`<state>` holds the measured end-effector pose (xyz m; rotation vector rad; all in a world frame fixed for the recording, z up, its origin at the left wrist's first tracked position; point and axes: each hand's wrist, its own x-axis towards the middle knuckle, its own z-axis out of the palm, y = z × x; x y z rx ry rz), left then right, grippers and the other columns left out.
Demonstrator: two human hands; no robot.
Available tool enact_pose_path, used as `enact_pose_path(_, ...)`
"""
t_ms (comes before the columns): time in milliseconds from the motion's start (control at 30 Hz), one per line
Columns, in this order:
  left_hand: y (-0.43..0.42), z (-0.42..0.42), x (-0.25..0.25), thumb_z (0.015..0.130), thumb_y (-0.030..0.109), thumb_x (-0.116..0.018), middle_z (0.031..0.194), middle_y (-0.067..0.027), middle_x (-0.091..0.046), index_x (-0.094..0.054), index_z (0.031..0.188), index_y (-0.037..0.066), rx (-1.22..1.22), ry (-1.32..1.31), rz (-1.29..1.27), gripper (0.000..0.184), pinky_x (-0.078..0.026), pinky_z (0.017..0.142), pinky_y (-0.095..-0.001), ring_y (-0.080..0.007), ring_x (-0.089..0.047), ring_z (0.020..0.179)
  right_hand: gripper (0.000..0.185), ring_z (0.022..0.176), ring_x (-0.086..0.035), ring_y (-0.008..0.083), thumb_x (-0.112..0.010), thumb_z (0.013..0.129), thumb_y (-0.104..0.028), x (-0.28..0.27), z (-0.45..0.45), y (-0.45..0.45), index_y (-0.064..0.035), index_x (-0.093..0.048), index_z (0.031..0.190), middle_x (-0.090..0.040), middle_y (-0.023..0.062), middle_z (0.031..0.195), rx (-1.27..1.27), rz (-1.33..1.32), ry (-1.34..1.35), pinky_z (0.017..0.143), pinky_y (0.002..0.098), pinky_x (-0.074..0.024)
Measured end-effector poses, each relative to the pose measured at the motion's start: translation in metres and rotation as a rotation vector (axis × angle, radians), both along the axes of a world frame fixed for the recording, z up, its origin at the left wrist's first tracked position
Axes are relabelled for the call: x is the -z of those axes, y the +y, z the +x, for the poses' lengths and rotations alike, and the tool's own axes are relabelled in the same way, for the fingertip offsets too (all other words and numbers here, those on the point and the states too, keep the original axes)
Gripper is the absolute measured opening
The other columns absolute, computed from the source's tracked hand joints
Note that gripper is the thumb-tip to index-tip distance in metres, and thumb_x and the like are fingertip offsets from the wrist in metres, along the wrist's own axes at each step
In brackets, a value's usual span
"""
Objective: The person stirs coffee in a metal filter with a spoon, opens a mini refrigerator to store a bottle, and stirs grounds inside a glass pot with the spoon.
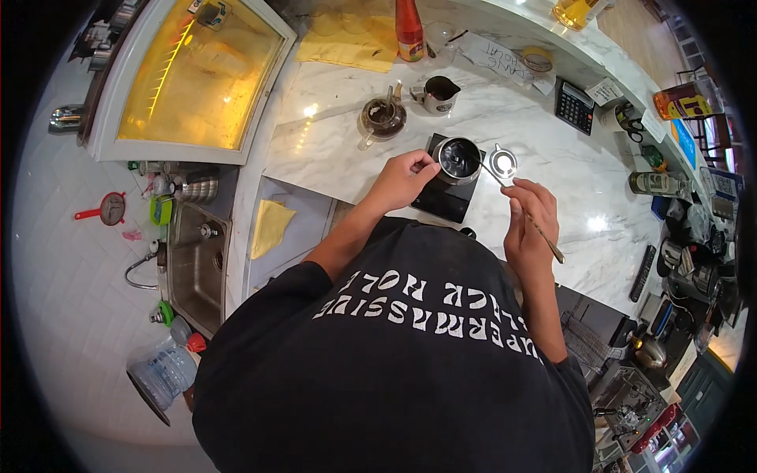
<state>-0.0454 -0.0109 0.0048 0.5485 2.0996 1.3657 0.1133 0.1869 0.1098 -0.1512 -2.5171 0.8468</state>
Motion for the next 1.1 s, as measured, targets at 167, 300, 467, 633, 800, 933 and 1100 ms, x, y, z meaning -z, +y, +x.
enact_pose_path(167, 0.0020, 0.0005, -0.0001, 0.100, 0.024, -0.067, 0.087, -0.0021, -0.068, -0.069, 0.100, 0.000, -0.003, -0.022, 0.015, 0.024, -0.048, 0.076, -0.0294, -0.0110, -0.056, 0.081, 0.008, 0.109, -0.067, 0.0329, -0.061, 0.097, -0.003, 0.0025, -0.0001, -0.0044, -0.0027, -0.066, 0.103, -0.071, 0.0115, 0.100, -0.087, 0.028, 0.005, 0.102, 0.0515, -0.0447)
enact_pose_path(300, 0.0004, -0.0001, -0.0012, 0.100, 0.024, -0.067, 0.087, -0.0020, -0.068, -0.070, 0.101, 0.000, 0.000, -0.025, 0.006, 0.024, -0.048, 0.077, -0.0297, -0.0111, -0.056, 0.081, 0.007, 0.110, -0.067, 0.0328, -0.062, 0.097, -0.004, 0.0049, -0.0014, -0.0026, -0.0032, -0.065, 0.103, -0.072, 0.0111, 0.102, 0.039, -0.004, -0.001, 0.103, 0.0515, -0.0446)
enact_pose_path(467, 0.0014, 0.0008, -0.0032, 0.100, 0.024, -0.067, 0.088, -0.0026, -0.068, -0.070, 0.101, 0.000, 0.000, -0.023, 0.000, 0.024, -0.048, 0.078, -0.0300, -0.0115, -0.057, 0.082, 0.007, 0.108, -0.067, 0.0319, -0.062, 0.097, -0.004, 0.0019, 0.0039, -0.0027, -0.0030, -0.066, 0.103, -0.071, 0.0111, 0.101, -0.074, 0.045, 0.026, 0.102, 0.0512, -0.0451)
enact_pose_path(633, 0.0014, 0.0010, 0.0020, 0.099, 0.025, -0.069, 0.084, -0.0058, -0.070, -0.069, 0.099, 0.000, -0.012, 0.038, 0.037, 0.025, -0.051, 0.074, -0.0310, -0.0141, -0.061, 0.078, 0.007, 0.108, -0.067, 0.0310, -0.062, 0.096, -0.003, 0.0031, 0.0001, -0.0034, -0.0026, -0.066, 0.103, -0.071, 0.0111, 0.100, -0.014, 0.009, 0.019, 0.103, 0.0515, -0.0448)
enact_pose_path(800, 0.0019, 0.0021, 0.0029, 0.098, 0.026, -0.070, 0.081, -0.0070, -0.070, -0.069, 0.098, 0.000, -0.027, 0.058, 0.050, 0.026, -0.052, 0.072, -0.0317, -0.0148, -0.062, 0.074, 0.008, 0.108, -0.067, 0.0309, -0.062, 0.096, -0.003, 0.0046, 0.0048, -0.0021, -0.0026, -0.066, 0.103, -0.071, 0.0113, 0.101, -0.069, 0.035, 0.015, 0.103, 0.0512, -0.0447)
enact_pose_path(933, 0.0024, 0.0021, 0.0016, 0.098, 0.026, -0.070, 0.079, -0.0062, -0.069, -0.069, 0.097, 0.000, -0.029, 0.055, 0.037, 0.026, -0.051, 0.070, -0.0312, -0.0140, -0.060, 0.072, 0.008, 0.109, -0.067, 0.0316, -0.063, 0.097, -0.004, 0.0045, -0.0009, -0.0033, -0.0029, -0.067, 0.103, -0.071, 0.0121, 0.101, -0.013, 0.020, 0.000, 0.101, 0.0497, -0.0453)
enact_pose_path(1100, 0.0006, 0.0024, 0.0048, 0.098, 0.026, -0.070, 0.077, -0.0056, -0.068, -0.069, 0.096, 0.000, -0.035, 0.086, 0.049, 0.027, -0.050, 0.068, -0.0303, -0.0127, -0.059, 0.070, 0.008, 0.107, -0.067, 0.0314, -0.062, 0.096, -0.002, 0.0060, 0.0056, 0.0030, -0.0032, -0.067, 0.103, -0.071, 0.0119, 0.100, -0.071, 0.061, 0.037, 0.099, 0.0498, -0.0460)
